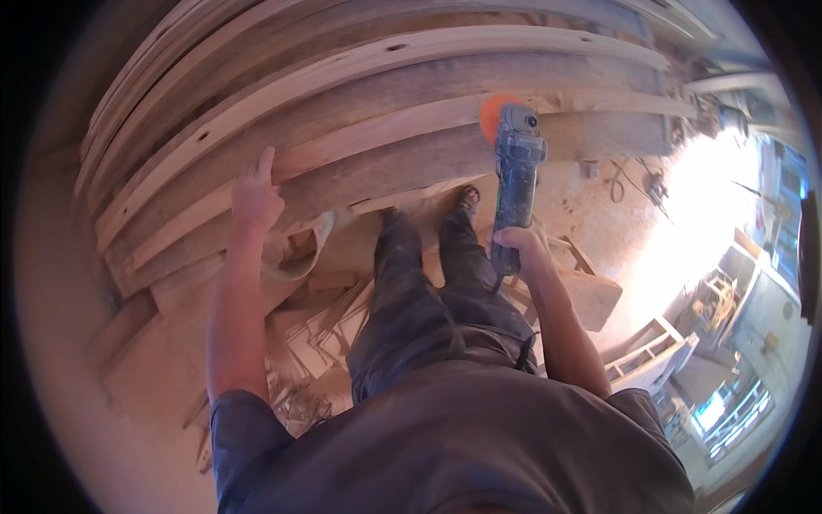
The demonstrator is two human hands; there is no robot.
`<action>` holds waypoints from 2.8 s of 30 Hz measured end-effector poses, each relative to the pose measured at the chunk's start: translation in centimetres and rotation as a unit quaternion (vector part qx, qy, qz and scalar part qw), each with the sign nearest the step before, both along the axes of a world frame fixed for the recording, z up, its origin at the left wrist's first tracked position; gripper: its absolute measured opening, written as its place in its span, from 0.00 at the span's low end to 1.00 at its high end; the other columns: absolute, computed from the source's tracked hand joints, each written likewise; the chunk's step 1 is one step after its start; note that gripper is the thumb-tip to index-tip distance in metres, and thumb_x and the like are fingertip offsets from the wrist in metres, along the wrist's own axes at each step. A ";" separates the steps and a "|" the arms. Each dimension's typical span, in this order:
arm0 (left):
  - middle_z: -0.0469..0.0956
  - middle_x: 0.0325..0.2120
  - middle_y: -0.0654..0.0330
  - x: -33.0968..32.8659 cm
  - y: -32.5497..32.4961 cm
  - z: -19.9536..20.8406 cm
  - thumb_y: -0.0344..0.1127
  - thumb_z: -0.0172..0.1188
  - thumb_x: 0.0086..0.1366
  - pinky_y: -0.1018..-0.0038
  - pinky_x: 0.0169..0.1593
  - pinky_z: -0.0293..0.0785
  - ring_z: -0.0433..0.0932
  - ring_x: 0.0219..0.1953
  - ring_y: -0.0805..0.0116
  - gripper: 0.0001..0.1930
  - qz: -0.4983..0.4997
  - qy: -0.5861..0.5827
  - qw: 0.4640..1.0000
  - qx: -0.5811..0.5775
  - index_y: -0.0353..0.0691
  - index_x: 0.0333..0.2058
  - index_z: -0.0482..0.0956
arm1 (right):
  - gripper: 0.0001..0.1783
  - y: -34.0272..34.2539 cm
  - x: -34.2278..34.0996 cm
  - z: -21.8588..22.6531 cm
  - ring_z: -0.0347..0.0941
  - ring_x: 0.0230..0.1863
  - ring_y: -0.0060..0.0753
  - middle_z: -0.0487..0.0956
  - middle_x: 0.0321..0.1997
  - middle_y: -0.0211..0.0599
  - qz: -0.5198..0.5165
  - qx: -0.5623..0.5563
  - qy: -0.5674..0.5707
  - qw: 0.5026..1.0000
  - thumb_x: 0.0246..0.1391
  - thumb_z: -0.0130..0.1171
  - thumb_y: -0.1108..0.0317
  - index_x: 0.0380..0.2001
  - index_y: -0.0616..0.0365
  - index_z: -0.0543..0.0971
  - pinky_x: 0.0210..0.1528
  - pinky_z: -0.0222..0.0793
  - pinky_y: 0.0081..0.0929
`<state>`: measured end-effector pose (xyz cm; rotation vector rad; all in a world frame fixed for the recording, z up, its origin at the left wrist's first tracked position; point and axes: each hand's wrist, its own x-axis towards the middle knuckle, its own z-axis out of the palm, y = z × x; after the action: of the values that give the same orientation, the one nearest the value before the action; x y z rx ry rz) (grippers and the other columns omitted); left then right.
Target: The person uses a power sander to smooth the edges of curved wooden planks and a straight wooden piece.
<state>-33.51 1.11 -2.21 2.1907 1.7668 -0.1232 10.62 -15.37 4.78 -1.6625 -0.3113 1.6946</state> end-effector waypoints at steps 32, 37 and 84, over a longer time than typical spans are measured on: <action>0.79 0.24 0.58 10.2 -9.9 0.7 0.33 0.67 0.60 0.65 0.37 0.79 0.81 0.28 0.63 0.08 0.548 -0.658 0.453 -0.248 0.36 0.30 0.80 | 0.31 7.4 -20.7 -1.9 0.81 0.37 0.24 0.84 0.33 0.36 0.437 -0.062 -0.071 0.895 0.30 0.71 0.67 0.44 0.66 0.79 0.41 0.77 0.26; 0.78 0.29 0.54 12.4 -9.1 1.7 0.33 0.62 0.64 0.60 0.41 0.80 0.80 0.31 0.59 0.07 0.555 -0.691 0.398 -0.238 0.36 0.36 0.77 | 0.34 7.7 -18.2 -3.2 0.84 0.40 0.36 0.86 0.35 0.45 0.433 -0.037 -0.069 0.898 0.28 0.73 0.62 0.44 0.67 0.81 0.45 0.79 0.30; 0.81 0.28 0.55 19.8 -6.5 1.9 0.36 0.70 0.57 0.65 0.37 0.80 0.82 0.30 0.63 0.10 0.545 -0.655 0.467 -0.238 0.36 0.34 0.82 | 0.34 8.3 -11.3 -4.3 0.83 0.35 0.31 0.85 0.32 0.42 0.396 0.015 -0.074 0.915 0.31 0.71 0.64 0.46 0.68 0.79 0.40 0.78 0.30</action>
<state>-13.72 -5.39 -0.32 0.0243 1.3230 0.9467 -0.70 -7.11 0.46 -1.7627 -1.2131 2.0951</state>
